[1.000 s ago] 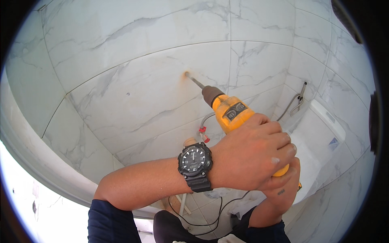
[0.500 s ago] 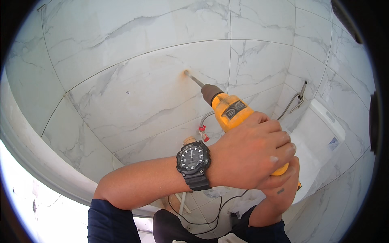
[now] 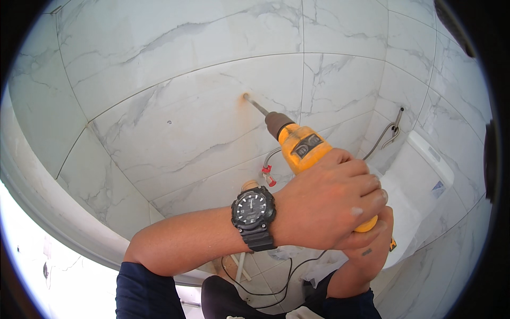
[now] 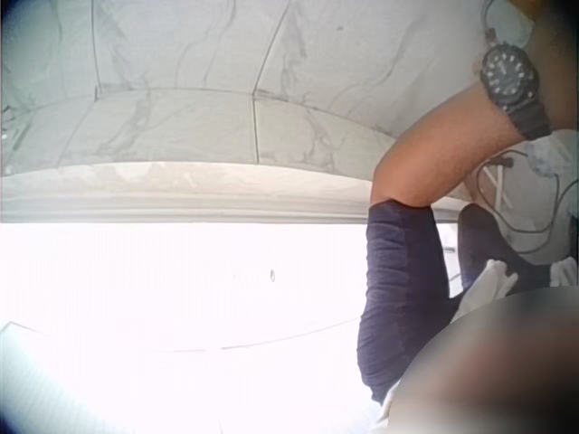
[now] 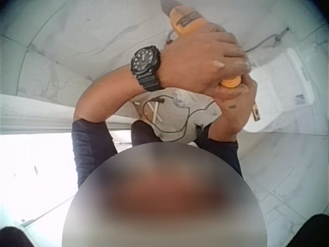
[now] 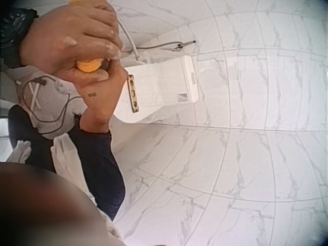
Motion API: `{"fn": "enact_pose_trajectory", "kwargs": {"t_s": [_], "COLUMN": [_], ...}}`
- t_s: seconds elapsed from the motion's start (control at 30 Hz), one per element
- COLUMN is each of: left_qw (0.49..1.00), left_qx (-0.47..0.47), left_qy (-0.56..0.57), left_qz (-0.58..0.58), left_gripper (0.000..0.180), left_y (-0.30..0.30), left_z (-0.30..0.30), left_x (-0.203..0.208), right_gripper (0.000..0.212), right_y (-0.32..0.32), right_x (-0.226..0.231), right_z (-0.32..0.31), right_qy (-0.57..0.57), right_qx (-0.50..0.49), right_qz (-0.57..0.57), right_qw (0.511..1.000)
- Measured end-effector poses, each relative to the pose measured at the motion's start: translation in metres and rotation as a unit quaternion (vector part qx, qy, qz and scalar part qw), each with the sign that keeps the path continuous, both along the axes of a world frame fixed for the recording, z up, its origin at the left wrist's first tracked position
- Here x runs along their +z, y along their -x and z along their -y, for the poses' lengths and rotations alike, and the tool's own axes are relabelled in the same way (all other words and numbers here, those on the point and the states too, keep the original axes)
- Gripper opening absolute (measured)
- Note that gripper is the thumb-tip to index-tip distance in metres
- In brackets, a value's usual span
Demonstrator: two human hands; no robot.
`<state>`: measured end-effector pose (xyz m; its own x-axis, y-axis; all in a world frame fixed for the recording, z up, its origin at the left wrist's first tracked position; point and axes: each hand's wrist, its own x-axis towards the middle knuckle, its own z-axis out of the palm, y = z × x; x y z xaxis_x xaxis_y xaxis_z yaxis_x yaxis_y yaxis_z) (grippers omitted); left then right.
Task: The person kneels in a tiled bathroom and uses a yellow corded drill to make holes in the wall tiles above a toilet. The person drills multiple holes in sequence, then briefly stands and moves toward a sink area before returning to the wall to continue drilling.
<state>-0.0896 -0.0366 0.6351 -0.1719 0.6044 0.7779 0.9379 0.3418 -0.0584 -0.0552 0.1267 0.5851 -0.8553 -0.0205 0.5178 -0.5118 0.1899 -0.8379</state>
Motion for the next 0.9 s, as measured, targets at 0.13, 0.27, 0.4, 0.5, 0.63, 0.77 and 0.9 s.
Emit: {"fn": "enact_pose_trajectory", "kwargs": {"t_s": [0.13, 0.27, 0.4, 0.5, 0.63, 0.77, 0.9], "left_qw": [1.0, 1.0, 1.0, 1.0, 1.0, 1.0, 1.0], "left_qx": [-0.003, 0.002, -0.002, -0.002, 0.001, 0.0, -0.001], "left_qy": [0.003, -0.009, -0.011, -0.007, -0.006, -0.012, -0.007], "left_qz": [0.004, -0.003, -0.007, 0.0, -0.001, -0.002, 0.0], "left_gripper": [0.025, 0.025, 0.025, 0.024, 0.025, 0.024, 0.024], "left_y": [0.001, 0.002, 0.003, 0.002, 0.001, 0.003, 0.005], "left_z": [0.0, -0.002, -0.002, 0.0, 0.0, -0.002, -0.003], "left_x": [-0.001, -0.002, -0.002, -0.001, -0.001, -0.001, 0.0], "right_gripper": [0.04, 0.054, 0.06, 0.053, 0.036, 0.047, 0.054], "right_y": [0.001, 0.001, 0.003, 0.003, 0.002, 0.004, 0.008], "right_x": [-0.004, -0.01, -0.011, -0.008, -0.005, -0.007, -0.011], "right_z": [-0.002, -0.007, -0.008, -0.005, -0.001, -0.006, -0.012], "right_qy": [0.004, -0.027, -0.034, -0.027, -0.017, -0.056, -0.056], "right_qx": [0.001, -0.032, -0.024, -0.017, -0.019, -0.045, -0.036], "right_qz": [-0.011, 0.031, 0.067, 0.048, -0.029, 0.012, 0.039], "right_qw": [1.0, 0.999, 0.997, 0.998, 0.999, 0.997, 0.997]}}
